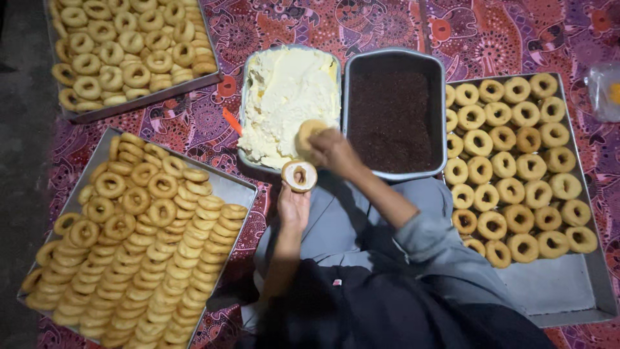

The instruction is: The person picks a plain donut from a tray, uses a small orange tool to scoop a white creamy filling from a container, and inserts it into the donut. The filled donut is then placed into a tray of dark crumbs and set aside on a separate tray.

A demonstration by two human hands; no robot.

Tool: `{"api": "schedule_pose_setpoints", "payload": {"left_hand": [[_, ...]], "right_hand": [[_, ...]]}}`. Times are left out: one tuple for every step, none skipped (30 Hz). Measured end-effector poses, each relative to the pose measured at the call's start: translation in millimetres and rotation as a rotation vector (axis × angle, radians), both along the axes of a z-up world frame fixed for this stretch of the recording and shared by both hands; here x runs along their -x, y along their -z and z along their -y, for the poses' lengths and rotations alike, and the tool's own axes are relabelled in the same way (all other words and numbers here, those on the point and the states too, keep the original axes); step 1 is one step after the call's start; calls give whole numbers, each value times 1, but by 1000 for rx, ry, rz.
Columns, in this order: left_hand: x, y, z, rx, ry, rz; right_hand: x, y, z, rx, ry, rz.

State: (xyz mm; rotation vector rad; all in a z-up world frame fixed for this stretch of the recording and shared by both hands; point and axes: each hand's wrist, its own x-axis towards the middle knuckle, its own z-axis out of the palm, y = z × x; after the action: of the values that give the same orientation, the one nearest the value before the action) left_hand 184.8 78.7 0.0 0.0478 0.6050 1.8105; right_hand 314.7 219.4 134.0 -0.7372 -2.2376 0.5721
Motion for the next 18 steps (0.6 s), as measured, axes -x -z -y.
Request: {"api": "schedule_pose_setpoints", "payload": {"left_hand": [[1,1,1,8,-7,0],[2,2,2,17,-14,0],[3,4,2,20,-13,6],[4,5,2,24,-11,11],[0,8,-2,25,-11,23],[-3,10,-7,29,13,41],[-6,13,-10,40,45,62],[-10,16,-14,51,77,83],[-16,17,-19,19,114,75],[-23,18,-26,-13,150,66],[-31,18,-34,-46,192,60],[-39,17,-42,-27,237,30],[-49,15,-52,-13,284,-2],[-59,12,-63,0,331,-35],[-71,9,-75,111,390,-182],[-82,5,-91,221,449,-331],[-92,1,-104,330,506,-483],[-103,-4,-115,227,446,-907]], "right_hand": [[0,2,-9,-93,52,26],[-1,4,-15,-49,58,71],[-1,7,-17,-5,65,115],[-3,10,-15,39,71,159],[-7,13,-12,64,25,66],[-11,19,-6,89,-20,-27],[-15,26,4,122,-58,-118],[-23,35,11,158,-73,-107],[-35,44,17,191,-81,-97],[-49,53,19,225,-90,-88],[-67,61,8,225,73,-47],[-87,69,-7,224,236,-5],[-110,77,-20,124,376,7],[-133,85,-33,22,514,20],[-155,94,-43,126,502,170],[-174,103,-51,233,487,318],[-187,112,-54,342,467,463],[-197,121,-55,362,506,367]]}}
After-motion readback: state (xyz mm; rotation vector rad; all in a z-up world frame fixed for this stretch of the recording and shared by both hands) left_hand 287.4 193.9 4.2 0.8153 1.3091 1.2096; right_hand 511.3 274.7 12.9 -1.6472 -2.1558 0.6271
